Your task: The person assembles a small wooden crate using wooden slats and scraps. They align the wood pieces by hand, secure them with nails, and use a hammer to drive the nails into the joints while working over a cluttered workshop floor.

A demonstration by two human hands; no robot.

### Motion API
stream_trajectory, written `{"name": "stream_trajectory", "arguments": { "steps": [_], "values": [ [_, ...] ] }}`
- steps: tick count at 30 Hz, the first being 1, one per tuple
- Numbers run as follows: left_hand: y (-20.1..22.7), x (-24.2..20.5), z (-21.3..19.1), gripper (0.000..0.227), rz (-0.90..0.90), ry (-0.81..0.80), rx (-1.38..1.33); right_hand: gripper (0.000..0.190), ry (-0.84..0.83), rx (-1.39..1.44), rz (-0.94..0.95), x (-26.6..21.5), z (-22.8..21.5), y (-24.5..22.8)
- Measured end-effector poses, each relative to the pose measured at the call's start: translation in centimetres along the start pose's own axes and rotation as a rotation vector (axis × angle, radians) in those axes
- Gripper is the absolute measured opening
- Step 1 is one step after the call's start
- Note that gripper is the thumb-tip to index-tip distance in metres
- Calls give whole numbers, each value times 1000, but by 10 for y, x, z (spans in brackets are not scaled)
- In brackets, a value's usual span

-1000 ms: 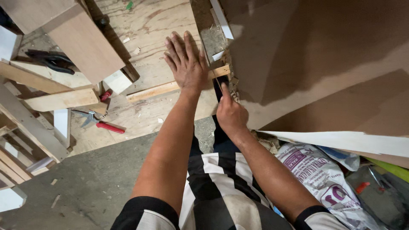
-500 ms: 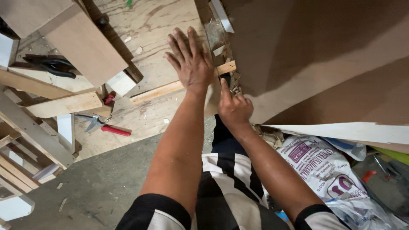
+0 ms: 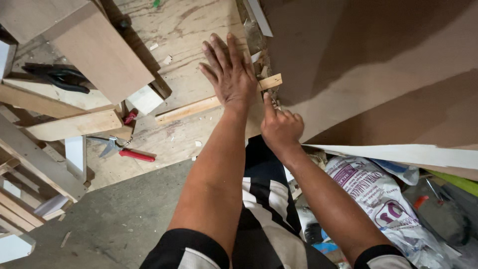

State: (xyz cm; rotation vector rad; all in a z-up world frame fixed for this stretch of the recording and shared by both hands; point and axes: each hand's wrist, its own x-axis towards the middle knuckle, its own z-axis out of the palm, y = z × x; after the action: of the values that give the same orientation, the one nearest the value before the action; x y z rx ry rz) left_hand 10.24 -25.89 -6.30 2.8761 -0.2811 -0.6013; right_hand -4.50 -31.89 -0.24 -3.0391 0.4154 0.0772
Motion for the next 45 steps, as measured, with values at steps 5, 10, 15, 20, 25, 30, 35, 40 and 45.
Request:
{"name": "stream_trajectory", "arguments": {
  "steps": [5,10,15,20,25,30,35,40,45],
  "values": [
    [0,-4,5,64,-17,23,-8,57,23,97,-8,16,12,0],
    [0,3,7,65,-9,54,-42,57,-58,108,9,7,-8,0],
    [-4,-4,13,65,-7,10,-20,60,-110,114,20,28,5,-6],
    [-2,3,18,65,10,162,-47,65,-145,175,19,18,-11,-5],
    [-7,2,25,66,22,153,-60,64,-207,223,65,30,0,-6],
    [-5,7,19,65,-3,42,-28,60,-192,206,56,29,-6,-3],
    [-3,5,13,65,-17,42,-54,71,-388,197,141,41,-5,0],
    [-4,0,14,63,-17,15,-90,61,-262,193,102,47,11,-5],
    [-1,7,10,63,-9,66,-68,72,-366,152,88,40,-13,0]
  ]
}}
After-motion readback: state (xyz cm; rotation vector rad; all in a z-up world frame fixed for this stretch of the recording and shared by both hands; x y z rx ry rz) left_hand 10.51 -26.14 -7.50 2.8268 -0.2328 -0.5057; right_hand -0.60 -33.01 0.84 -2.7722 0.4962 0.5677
